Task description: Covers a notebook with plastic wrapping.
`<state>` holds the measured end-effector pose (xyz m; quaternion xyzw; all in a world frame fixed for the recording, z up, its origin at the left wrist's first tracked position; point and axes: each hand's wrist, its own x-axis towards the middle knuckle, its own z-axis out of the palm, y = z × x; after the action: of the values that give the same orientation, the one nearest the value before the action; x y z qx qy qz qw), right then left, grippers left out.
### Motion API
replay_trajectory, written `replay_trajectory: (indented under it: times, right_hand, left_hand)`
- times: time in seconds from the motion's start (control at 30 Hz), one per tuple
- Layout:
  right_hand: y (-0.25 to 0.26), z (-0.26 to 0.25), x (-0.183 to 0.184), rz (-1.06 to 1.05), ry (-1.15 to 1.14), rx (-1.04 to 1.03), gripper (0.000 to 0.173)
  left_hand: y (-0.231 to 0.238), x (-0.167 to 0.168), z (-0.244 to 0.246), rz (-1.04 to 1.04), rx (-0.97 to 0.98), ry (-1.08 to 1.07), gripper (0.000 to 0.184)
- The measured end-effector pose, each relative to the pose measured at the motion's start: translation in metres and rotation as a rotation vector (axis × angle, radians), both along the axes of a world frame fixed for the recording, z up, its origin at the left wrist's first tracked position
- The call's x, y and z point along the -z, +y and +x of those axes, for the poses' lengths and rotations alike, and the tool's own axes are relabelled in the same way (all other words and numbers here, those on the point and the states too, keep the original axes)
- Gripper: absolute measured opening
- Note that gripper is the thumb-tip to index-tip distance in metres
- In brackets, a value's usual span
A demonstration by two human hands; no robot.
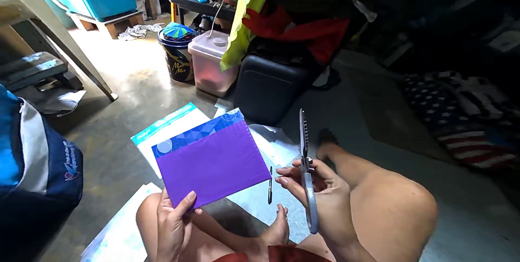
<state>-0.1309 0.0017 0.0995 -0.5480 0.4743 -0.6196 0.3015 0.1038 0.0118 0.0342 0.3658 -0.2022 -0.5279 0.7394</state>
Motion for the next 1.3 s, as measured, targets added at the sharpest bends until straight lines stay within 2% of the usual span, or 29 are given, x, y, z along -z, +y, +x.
replay_trajectory:
  times: [0.1, 0.17, 0.3, 0.43, 0.6, 1.3]
  right_hand:
    - [0.006, -0.009, 0.005, -0.008, 0.016, -0.019, 0.028]
    - [0.012, -0.018, 0.013, 0.025, 0.11, -0.053, 0.029]
    - [0.029, -0.034, 0.036, 0.15, 0.404, -0.098, 0.06]
    - [0.036, -0.028, 0.053, 0.1, 0.569, -0.061, 0.07]
    - [0.03, -0.018, 0.057, -0.037, 0.576, -0.026, 0.063]
    - [0.029, -0.029, 0.052, -0.121, 0.65, 0.034, 0.053]
  left_hand:
    - [-0.002, 0.0, 0.001, 0.035, 0.005, 0.023, 0.037]
    - [-0.003, -0.002, 0.001, 0.086, 0.009, 0.074, 0.034]
    - [-0.003, 0.002, 0.004, 0.179, 0.066, 0.207, 0.029]
    - [-0.003, 0.002, 0.002, 0.245, 0.081, 0.279, 0.025]
    - [-0.003, 0.0, -0.002, 0.271, 0.086, 0.309, 0.024]
    - [-0.003, 0.003, 0.0, 0.258, 0.06, 0.256, 0.026]
